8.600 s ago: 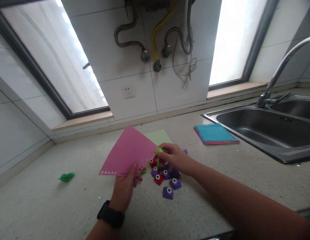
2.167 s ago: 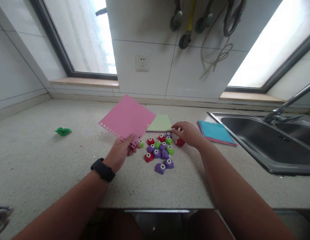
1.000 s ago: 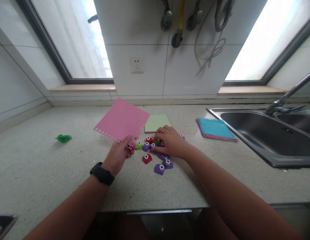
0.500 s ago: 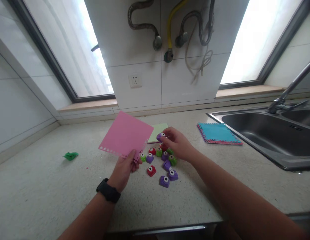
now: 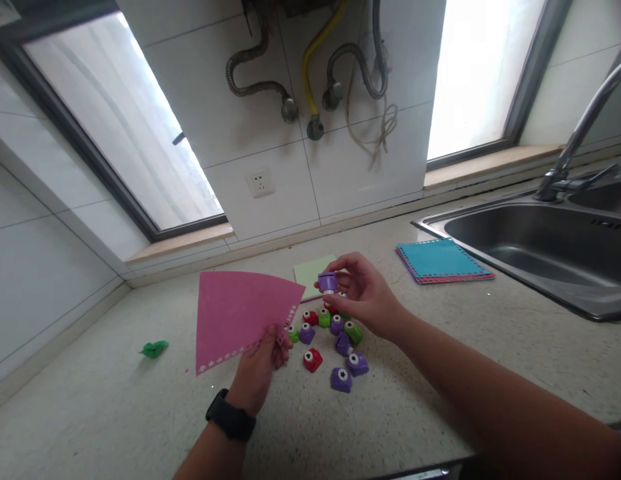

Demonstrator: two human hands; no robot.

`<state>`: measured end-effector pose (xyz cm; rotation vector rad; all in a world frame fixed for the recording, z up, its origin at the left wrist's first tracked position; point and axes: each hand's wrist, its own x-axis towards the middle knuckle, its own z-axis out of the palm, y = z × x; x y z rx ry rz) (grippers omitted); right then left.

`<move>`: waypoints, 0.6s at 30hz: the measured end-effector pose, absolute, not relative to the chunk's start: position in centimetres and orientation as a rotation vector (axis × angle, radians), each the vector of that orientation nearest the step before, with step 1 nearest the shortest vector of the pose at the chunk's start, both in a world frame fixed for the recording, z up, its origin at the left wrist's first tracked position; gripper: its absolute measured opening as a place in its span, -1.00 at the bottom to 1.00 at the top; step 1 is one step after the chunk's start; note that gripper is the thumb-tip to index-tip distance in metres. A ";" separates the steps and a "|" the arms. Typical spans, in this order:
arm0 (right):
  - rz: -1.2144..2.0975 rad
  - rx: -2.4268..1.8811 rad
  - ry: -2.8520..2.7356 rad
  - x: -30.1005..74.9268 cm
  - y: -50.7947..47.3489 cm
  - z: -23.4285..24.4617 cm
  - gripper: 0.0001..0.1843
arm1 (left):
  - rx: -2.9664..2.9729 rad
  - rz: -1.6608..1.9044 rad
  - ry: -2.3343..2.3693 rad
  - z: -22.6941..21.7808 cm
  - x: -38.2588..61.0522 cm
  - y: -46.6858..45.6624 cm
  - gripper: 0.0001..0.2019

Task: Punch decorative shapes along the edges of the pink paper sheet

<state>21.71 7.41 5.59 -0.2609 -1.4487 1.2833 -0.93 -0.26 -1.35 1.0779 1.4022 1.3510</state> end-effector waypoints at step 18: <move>0.944 -0.282 -1.684 21.3 6.4 5.3 -0.61 | 1.137 1.286 1.476 -1.0 -0.7 -0.6 -0.41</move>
